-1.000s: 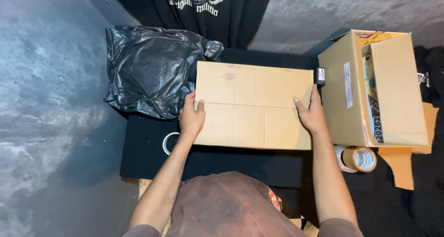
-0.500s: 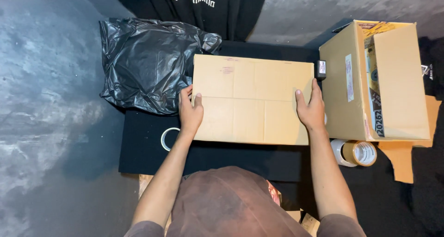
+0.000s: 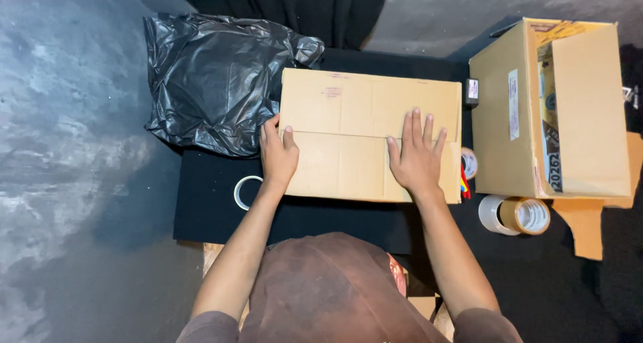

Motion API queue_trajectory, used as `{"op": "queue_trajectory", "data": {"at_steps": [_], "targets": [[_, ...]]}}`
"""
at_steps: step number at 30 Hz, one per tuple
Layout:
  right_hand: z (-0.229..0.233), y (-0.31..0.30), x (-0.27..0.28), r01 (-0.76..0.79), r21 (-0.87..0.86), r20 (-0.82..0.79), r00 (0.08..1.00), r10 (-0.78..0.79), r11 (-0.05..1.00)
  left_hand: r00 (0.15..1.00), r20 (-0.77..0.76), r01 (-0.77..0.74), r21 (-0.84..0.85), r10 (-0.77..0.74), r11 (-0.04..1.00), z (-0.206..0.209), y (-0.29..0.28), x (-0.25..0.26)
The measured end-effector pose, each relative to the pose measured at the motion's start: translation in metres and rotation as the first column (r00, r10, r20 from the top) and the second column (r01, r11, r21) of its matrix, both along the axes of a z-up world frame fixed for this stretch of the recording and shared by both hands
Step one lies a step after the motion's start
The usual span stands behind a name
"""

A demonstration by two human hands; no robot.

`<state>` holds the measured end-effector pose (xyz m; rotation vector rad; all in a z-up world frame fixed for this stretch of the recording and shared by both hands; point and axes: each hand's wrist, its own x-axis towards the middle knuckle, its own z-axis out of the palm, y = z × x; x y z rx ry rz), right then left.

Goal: Packing a black plastic bag into a cardboard box and sealing it with packing tape

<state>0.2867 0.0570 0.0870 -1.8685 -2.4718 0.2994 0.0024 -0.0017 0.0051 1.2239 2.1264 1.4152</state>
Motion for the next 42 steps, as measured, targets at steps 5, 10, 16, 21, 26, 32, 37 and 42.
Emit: {"op": "queue_trajectory", "data": {"at_steps": [5, 10, 16, 21, 26, 32, 37, 42], "targets": [[0.006, 0.003, 0.005, 0.030, -0.052, -0.045, 0.998, -0.033, 0.998, 0.797, -0.536, 0.195, -0.211, -0.280, 0.958, 0.061, -0.011, 0.035], [0.003, 0.007, 0.009, 0.032, -0.050, -0.113, 0.993, -0.038, 0.998, 0.634, -0.441, 0.417, -0.496, -0.635, 0.761, 0.070, -0.003, 0.042], [0.004, 0.007, 0.010, 0.053, -0.045, -0.157, 0.986, -0.060, 0.998, 0.653, -0.330, 0.360, -0.656, -0.681, 0.663, 0.082, -0.001, 0.059], [-0.007, 0.003, 0.018, 0.063, 0.034, -0.254, 0.966, -0.053, 0.997, 0.693, -0.375, 0.334, -0.591, -0.616, 0.735, 0.078, -0.006, 0.060], [-0.003, -0.010, 0.022, 0.050, 0.049, -0.225, 0.974, -0.038, 0.998, 0.700, -0.402, 0.325, -0.557, -0.590, 0.765, 0.076, -0.008, 0.060], [-0.011, -0.019, 0.025, 0.058, 0.112, -0.182, 0.983, -0.037, 0.992, 0.687, -0.411, 0.340, -0.548, -0.599, 0.765, 0.075, -0.008, 0.060], [-0.028, -0.016, 0.031, 0.099, 0.186, -0.198, 0.978, -0.061, 0.977, 0.656, -0.429, 0.361, -0.543, -0.621, 0.758, 0.069, -0.008, 0.072], [-0.027, -0.017, 0.029, 0.088, 0.195, -0.268, 0.963, -0.033, 0.977, 0.699, -0.508, 0.310, -0.419, -0.504, 0.853, 0.056, -0.011, 0.074]]}}
